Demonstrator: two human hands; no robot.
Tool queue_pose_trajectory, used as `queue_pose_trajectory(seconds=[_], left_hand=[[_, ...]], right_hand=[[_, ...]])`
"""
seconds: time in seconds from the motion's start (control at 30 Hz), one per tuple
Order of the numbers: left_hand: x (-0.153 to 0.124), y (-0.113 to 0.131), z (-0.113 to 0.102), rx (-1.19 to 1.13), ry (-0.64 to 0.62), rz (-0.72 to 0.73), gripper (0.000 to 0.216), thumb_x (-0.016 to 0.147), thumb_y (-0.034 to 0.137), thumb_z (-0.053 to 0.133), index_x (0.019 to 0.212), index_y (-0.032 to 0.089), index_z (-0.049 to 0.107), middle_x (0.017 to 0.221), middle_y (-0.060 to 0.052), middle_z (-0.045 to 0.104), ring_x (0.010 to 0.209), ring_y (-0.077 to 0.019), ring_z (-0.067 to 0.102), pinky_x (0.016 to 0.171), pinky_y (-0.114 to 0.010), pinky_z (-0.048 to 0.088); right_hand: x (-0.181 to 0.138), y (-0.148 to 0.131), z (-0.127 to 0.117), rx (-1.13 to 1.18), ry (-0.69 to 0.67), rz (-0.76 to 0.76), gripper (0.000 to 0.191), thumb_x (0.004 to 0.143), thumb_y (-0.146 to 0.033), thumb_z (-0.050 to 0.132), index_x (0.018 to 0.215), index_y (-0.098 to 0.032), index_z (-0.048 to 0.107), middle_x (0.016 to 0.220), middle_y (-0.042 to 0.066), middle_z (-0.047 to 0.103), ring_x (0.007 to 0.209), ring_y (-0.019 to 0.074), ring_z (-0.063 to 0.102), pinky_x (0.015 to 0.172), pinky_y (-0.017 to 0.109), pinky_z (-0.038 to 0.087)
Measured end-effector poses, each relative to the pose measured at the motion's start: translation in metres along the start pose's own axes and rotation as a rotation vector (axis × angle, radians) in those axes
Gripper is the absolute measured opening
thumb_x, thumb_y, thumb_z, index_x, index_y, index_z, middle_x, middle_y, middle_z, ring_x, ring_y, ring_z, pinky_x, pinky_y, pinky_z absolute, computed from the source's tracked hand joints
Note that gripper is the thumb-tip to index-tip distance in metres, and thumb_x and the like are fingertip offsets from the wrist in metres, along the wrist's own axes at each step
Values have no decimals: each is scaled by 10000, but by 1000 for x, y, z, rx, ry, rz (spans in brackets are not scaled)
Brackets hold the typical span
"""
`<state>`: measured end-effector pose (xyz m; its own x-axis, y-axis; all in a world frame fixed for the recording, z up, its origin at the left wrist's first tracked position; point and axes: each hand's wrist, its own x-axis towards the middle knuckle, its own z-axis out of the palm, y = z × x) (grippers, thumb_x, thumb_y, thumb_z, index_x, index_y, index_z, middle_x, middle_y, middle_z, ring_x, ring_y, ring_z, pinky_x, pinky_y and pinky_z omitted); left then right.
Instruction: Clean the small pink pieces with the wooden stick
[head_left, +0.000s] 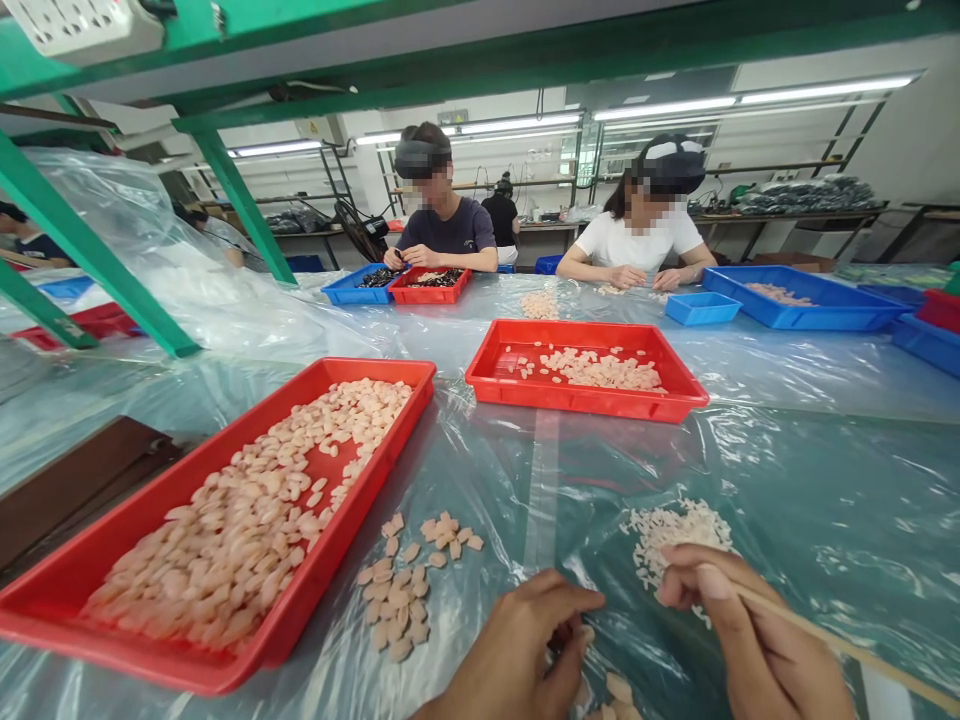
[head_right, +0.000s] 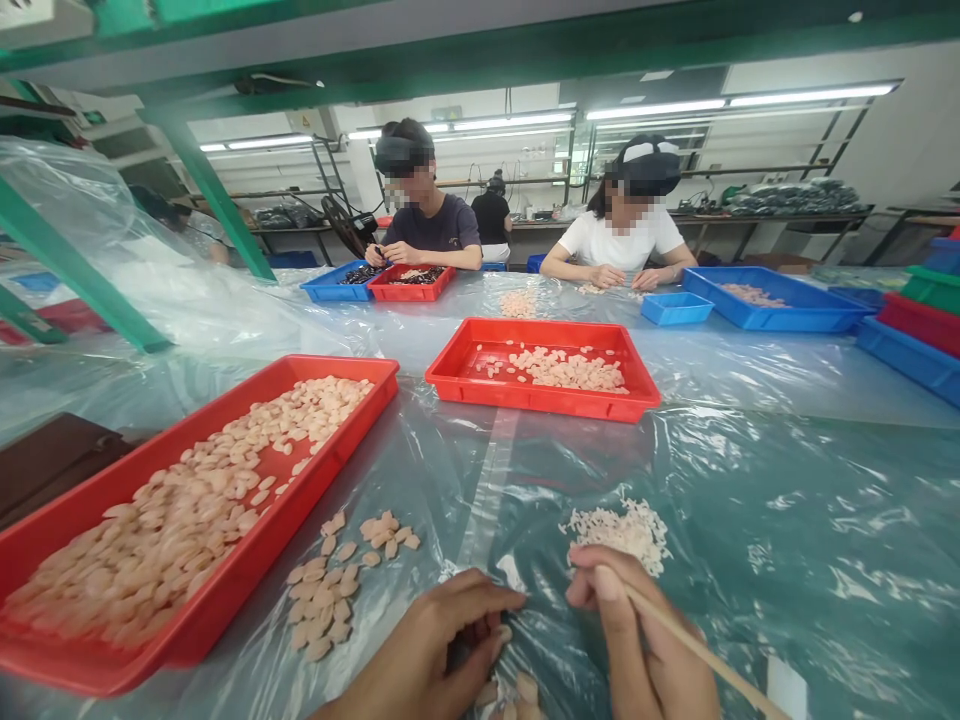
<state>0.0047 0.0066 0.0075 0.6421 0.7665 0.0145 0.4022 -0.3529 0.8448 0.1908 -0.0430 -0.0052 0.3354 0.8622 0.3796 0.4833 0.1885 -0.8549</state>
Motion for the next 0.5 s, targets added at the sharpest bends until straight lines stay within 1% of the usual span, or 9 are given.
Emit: queue_pose_trajectory(seconds=[0.07,0.1,0.13,0.2,0.23,0.27,0.33,0.4,0.5], left_hand=[[1,2,-1,-106,16,-33,273,817,101,494,962,190,707,860,-52,589,722,-142,564,631,-214,424],[1,3,-1,-181,29,-63,233,829,139,513,923,186,721,868,-54,581,736,-144,567,634,-216,426],[2,2,-1,-274,45,-99,192,828,180,547,891,176,728,874,-55,572,740,-143,567,635,-216,429],[3,1,1,-508,68,-178,152,789,261,636,842,149,724,846,-46,563,704,-131,568,631,-220,442],[4,0,1,-631,64,-215,173,760,291,679,833,138,714,817,-38,566,680,-124,571,631,-223,451],[4,-2,1,-745,52,-249,206,732,312,713,828,131,701,782,-30,573,655,-119,576,632,-227,462],[5,-4,1,-914,18,-306,247,696,317,754,827,121,679,718,-20,591,633,-120,596,638,-238,484],[6,-5,-1,-1002,-7,-347,239,689,282,765,829,115,667,712,-27,613,647,-128,618,648,-244,502],[6,-4,-5,-1053,-20,-374,197,699,235,753,818,109,661,731,-38,628,651,-125,631,655,-241,514]], right_hand=[[10,6,-14,-149,28,59,256,906,-424,451,883,-241,630,831,39,700,749,176,681,612,180,532],[16,8,-21,-220,16,124,272,895,-453,454,909,-248,632,871,37,709,793,184,686,643,186,533],[20,10,-27,-272,-37,160,298,879,-488,454,925,-252,630,899,35,712,824,195,688,625,187,534],[26,10,-36,-368,-162,206,330,860,-524,440,956,-258,611,867,23,708,750,192,684,532,185,516],[27,9,-38,-406,-195,191,327,861,-521,419,964,-263,592,818,12,697,665,179,661,486,188,492],[27,8,-38,-445,-202,175,312,863,-509,402,953,-266,576,751,-4,674,567,160,613,447,191,462],[25,6,-37,-491,-202,131,274,867,-473,377,910,-269,555,622,-36,603,437,132,501,392,189,405],[23,7,-33,-488,-236,83,244,861,-437,387,861,-264,559,568,-48,566,391,120,457,366,180,384],[22,8,-28,-458,-293,13,213,855,-388,417,838,-254,581,593,-32,610,419,127,516,377,174,406]])
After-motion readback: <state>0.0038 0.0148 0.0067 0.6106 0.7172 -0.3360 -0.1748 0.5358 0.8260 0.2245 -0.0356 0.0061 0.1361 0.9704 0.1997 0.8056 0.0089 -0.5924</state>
